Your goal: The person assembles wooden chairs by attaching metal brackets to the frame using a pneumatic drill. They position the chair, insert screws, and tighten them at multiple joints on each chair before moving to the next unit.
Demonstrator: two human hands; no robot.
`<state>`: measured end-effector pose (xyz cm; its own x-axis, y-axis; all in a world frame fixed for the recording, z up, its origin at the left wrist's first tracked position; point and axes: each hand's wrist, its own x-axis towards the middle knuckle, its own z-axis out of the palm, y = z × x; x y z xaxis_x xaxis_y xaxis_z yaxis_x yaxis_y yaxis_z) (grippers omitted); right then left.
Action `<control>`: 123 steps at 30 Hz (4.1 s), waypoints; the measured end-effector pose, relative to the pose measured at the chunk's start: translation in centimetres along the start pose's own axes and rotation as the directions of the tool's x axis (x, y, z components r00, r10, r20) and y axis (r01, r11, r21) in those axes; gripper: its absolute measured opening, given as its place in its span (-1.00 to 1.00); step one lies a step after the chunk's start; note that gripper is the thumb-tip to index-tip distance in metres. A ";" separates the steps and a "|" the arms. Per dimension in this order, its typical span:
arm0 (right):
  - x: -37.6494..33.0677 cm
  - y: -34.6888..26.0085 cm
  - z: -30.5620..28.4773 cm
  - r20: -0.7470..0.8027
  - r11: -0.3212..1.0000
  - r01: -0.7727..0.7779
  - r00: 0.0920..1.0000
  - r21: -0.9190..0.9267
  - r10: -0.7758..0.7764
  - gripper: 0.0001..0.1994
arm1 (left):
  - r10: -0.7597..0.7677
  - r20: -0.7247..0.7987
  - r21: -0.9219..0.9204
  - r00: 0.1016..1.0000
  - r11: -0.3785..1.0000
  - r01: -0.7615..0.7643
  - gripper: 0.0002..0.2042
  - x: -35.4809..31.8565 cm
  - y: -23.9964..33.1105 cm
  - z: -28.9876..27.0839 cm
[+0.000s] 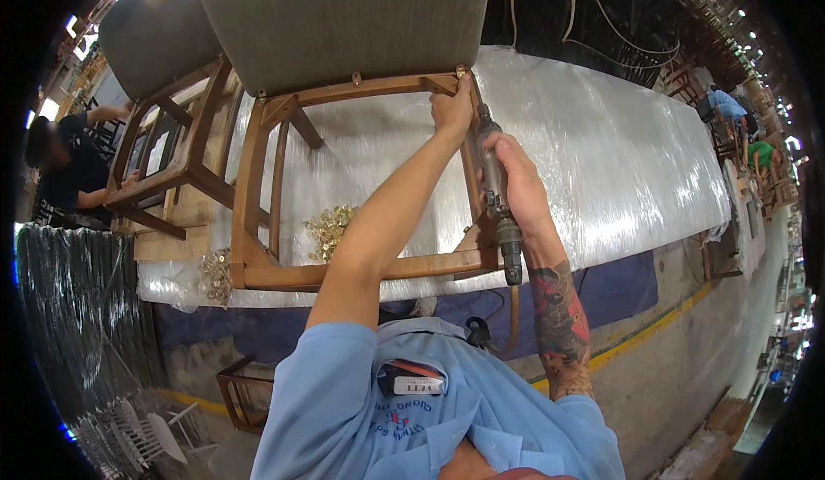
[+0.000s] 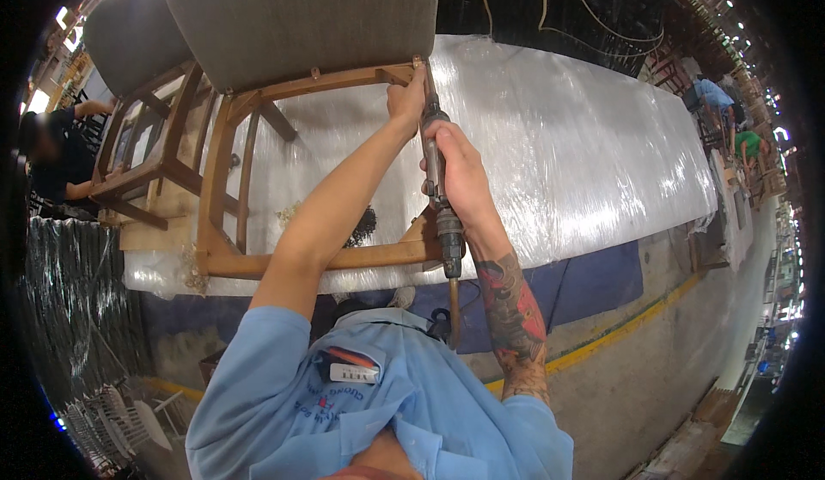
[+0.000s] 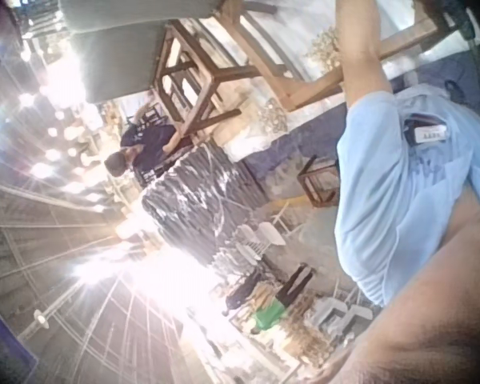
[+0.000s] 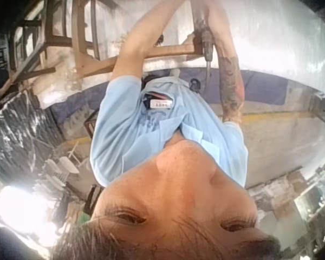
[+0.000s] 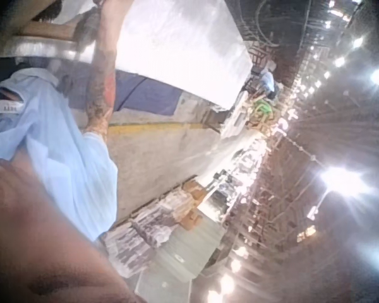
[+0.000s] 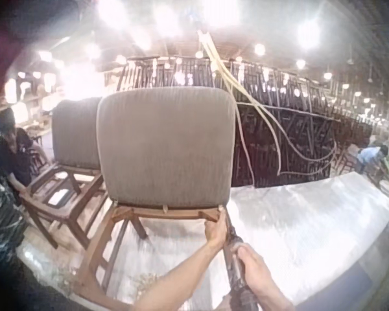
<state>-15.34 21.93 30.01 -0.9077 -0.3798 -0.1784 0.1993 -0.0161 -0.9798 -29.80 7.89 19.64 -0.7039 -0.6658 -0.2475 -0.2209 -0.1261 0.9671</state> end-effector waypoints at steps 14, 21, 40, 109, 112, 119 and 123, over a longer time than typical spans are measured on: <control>0.9 0.3 0.5 0.009 0.998 0.035 0.999 -0.061 -0.034 -0.72 | -0.023 -0.004 -0.095 1.000 0.995 0.022 -0.21 1.2 -0.1 -0.6; 2.0 0.2 0.5 -0.003 0.997 0.021 1.000 -0.076 -0.021 -0.73 | -0.052 -0.046 -0.087 0.998 0.995 0.048 -0.22 1.0 -0.1 -0.1; 3.7 0.0 -1.0 0.076 0.988 0.057 0.996 -0.143 -0.046 -0.72 | -0.023 -0.078 -0.055 0.997 0.998 0.018 -0.27 0.5 -0.4 -0.3; 0.1 0.0 9.5 0.375 0.978 0.059 0.927 -0.198 0.020 -0.76 | 0.168 0.633 -0.605 0.756 0.716 0.348 -0.82 6.3 3.2 -23.4; 0.3 0.2 9.3 0.382 0.982 0.049 0.924 -0.184 0.026 -0.75 | 0.160 0.652 -0.585 0.741 0.728 0.357 -0.81 6.3 3.5 -23.4; 0.5 -0.1 8.7 0.371 0.987 -0.018 0.926 -0.160 0.077 -0.74 | 0.118 0.672 -0.445 0.731 0.853 0.272 -0.86 5.9 4.6 -23.6; 1.3 0.8 9.1 0.348 0.996 -0.025 0.936 -0.085 0.053 -0.73 | 0.094 0.680 -0.456 0.727 0.831 0.319 -0.82 6.7 3.2 -23.3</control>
<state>-13.02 12.98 29.83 -0.7109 -0.6779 -0.1873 0.1898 0.0716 -0.9792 -19.51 -14.09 22.47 -0.9917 0.0039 -0.1284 -0.0999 -0.6523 0.7514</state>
